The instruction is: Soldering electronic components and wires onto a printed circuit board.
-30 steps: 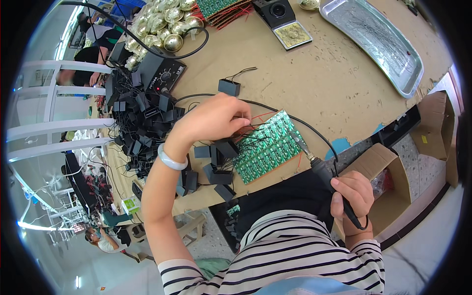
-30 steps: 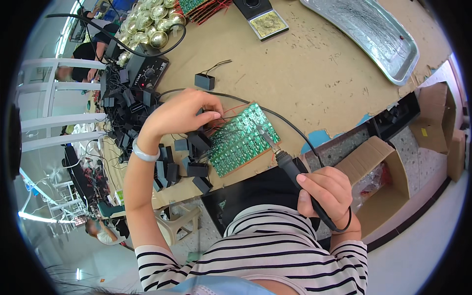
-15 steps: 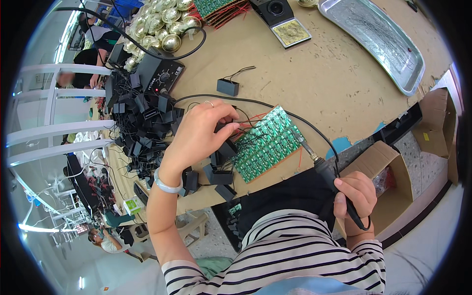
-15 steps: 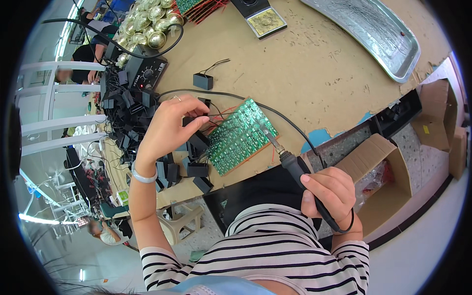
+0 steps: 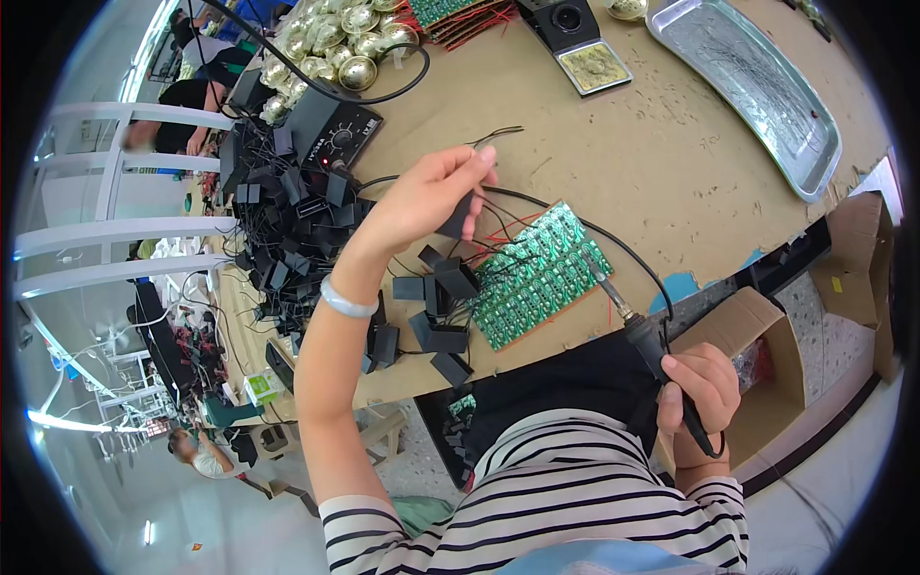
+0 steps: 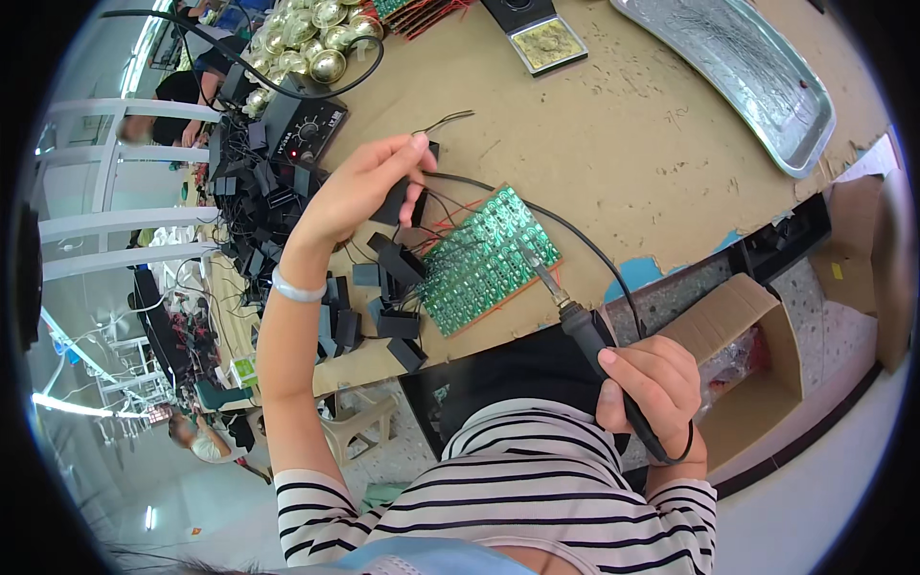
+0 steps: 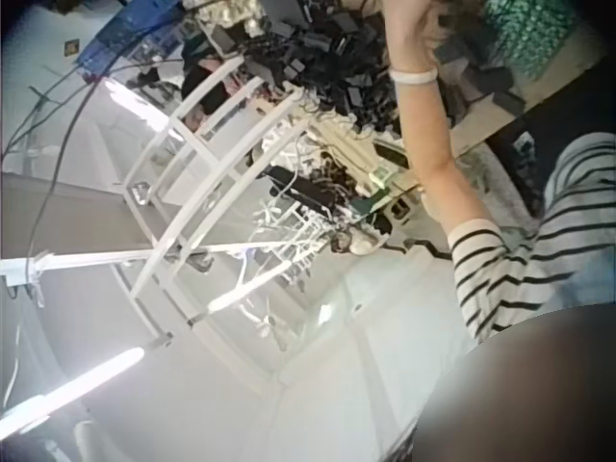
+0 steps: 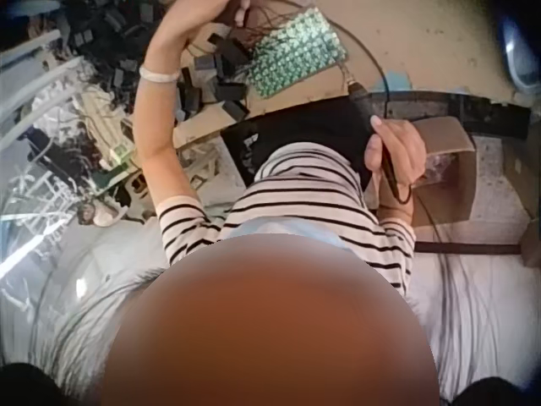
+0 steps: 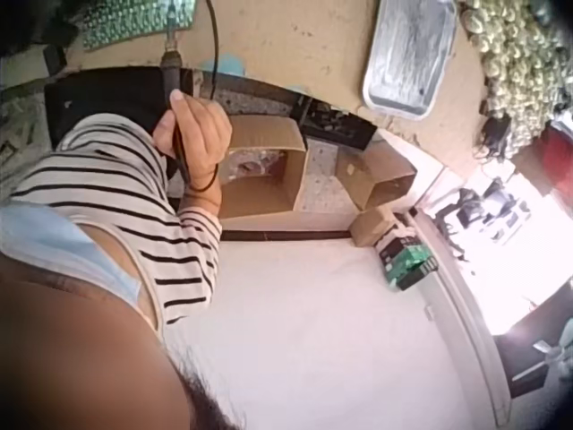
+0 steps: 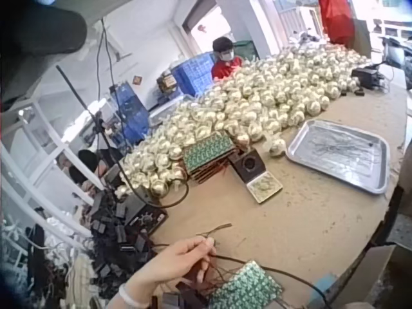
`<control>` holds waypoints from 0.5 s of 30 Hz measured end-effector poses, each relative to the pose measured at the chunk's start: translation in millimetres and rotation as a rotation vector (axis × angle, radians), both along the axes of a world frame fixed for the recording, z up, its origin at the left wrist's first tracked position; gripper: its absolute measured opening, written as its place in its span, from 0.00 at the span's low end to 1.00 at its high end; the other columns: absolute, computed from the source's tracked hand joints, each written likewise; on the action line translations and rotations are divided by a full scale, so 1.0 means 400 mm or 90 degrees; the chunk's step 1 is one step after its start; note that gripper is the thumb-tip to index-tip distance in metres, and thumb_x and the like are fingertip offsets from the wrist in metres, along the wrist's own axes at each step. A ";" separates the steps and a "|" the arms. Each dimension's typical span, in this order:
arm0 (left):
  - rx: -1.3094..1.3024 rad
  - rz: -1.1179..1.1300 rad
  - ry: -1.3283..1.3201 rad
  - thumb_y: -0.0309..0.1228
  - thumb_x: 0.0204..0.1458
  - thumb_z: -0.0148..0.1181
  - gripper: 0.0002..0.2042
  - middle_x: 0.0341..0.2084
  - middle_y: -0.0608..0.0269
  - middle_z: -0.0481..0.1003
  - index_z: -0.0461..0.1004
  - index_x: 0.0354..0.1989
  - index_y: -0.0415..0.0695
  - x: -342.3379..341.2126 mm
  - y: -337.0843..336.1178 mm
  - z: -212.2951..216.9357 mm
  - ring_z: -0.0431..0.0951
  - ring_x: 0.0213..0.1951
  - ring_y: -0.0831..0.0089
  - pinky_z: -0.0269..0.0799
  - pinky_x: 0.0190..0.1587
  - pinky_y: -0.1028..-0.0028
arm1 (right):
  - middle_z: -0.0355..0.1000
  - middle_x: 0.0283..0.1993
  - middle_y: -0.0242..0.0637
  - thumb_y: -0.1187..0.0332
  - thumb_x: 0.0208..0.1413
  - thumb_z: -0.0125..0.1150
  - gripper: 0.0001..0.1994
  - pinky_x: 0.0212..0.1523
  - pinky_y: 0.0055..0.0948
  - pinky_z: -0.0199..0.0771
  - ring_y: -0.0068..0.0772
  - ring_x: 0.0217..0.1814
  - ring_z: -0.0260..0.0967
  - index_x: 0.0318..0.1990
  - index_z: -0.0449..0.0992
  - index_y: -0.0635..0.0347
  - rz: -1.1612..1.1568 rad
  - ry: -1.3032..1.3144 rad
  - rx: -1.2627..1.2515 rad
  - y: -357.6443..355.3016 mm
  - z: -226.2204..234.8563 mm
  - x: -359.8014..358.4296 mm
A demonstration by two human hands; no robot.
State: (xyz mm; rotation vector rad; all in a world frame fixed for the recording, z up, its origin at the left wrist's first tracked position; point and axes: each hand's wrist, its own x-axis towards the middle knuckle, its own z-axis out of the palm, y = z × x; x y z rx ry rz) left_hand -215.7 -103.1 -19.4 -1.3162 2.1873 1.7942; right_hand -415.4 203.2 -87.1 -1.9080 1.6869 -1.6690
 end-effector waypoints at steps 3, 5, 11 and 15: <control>0.088 0.084 0.031 0.47 0.71 0.49 0.20 0.28 0.65 0.72 0.72 0.46 0.39 -0.014 -0.002 -0.002 0.74 0.24 0.80 0.74 0.32 0.78 | 0.74 0.28 0.42 0.75 0.53 0.57 0.10 0.26 0.34 0.72 0.39 0.24 0.70 0.41 0.79 0.67 -0.008 -0.003 0.003 0.001 0.001 0.000; 0.096 0.107 0.085 0.39 0.69 0.55 0.18 0.34 0.63 0.73 0.69 0.56 0.36 -0.002 0.007 0.006 0.79 0.35 0.74 0.80 0.41 0.75 | 0.74 0.28 0.42 0.75 0.53 0.57 0.10 0.26 0.34 0.72 0.39 0.24 0.70 0.41 0.79 0.67 -0.012 -0.005 0.004 0.001 0.001 -0.001; 0.148 0.210 0.206 0.28 0.66 0.59 0.23 0.49 0.54 0.72 0.63 0.67 0.36 0.090 -0.005 -0.017 0.81 0.52 0.62 0.83 0.53 0.68 | 0.75 0.28 0.42 0.76 0.51 0.56 0.10 0.25 0.34 0.72 0.39 0.23 0.70 0.40 0.79 0.67 -0.020 0.004 0.000 -0.001 0.005 -0.001; 0.008 0.217 0.098 0.25 0.68 0.54 0.17 0.53 0.52 0.73 0.67 0.64 0.36 0.107 0.047 -0.009 0.81 0.53 0.62 0.83 0.54 0.67 | 0.75 0.28 0.42 0.75 0.51 0.57 0.10 0.25 0.34 0.72 0.39 0.23 0.70 0.40 0.79 0.67 -0.003 -0.014 -0.011 -0.006 0.001 -0.001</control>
